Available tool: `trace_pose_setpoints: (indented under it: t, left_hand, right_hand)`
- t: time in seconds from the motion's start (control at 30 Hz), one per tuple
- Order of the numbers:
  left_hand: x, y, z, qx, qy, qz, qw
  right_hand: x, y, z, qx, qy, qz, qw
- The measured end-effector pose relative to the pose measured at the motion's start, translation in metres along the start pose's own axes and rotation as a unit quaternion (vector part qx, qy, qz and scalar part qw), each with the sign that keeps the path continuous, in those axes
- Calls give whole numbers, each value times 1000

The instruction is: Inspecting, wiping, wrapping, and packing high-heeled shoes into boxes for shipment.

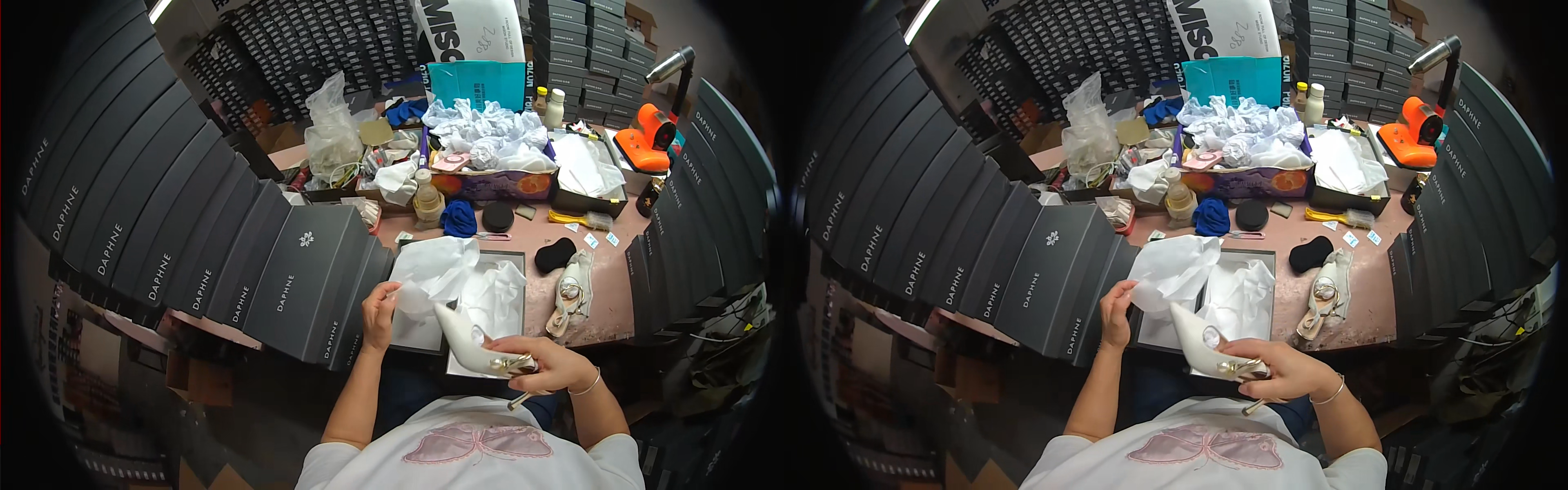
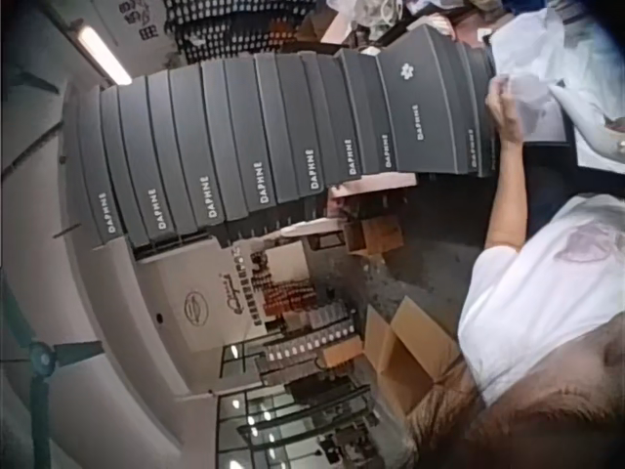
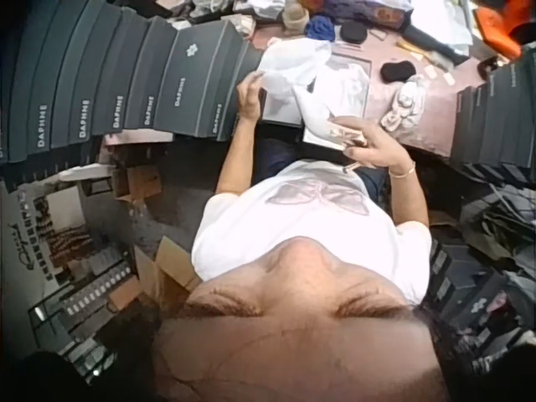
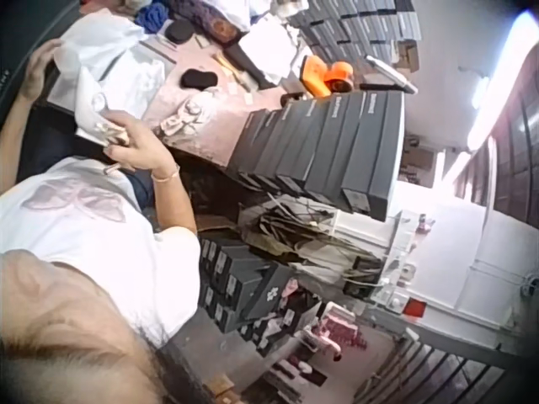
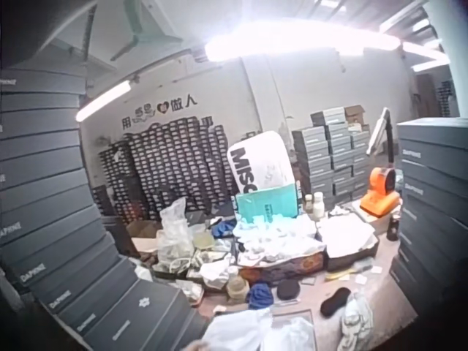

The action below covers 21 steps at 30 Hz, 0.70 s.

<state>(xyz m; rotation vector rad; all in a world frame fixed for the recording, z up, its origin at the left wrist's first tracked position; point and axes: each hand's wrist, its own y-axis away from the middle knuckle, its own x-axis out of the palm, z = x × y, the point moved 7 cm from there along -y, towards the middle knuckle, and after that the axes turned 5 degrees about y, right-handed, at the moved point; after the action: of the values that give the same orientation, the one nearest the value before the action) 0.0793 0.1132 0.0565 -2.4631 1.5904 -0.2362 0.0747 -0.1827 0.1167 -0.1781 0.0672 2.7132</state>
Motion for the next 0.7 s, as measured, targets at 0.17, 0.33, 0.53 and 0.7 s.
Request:
trace_pose_setpoints:
  t: [0.17, 0.33, 0.53, 0.7]
  left_hand:
    - [4, 9, -11, 74, -223, -50, 971]
    - [22, 12, -46, 101, -212, 23, 972]
    - [79, 40, -97, 77, -107, 247, 960]
    - [40, 22, -66, 206, -337, 85, 915]
  right_hand:
    - [4, -4, 3, 39, -59, 5, 997]
    - [5, -17, 4, 22, -28, 5, 999]
    - [21, -64, -17, -69, 167, -84, 980]
    - [-11, -51, -81, 76, -335, -253, 904]
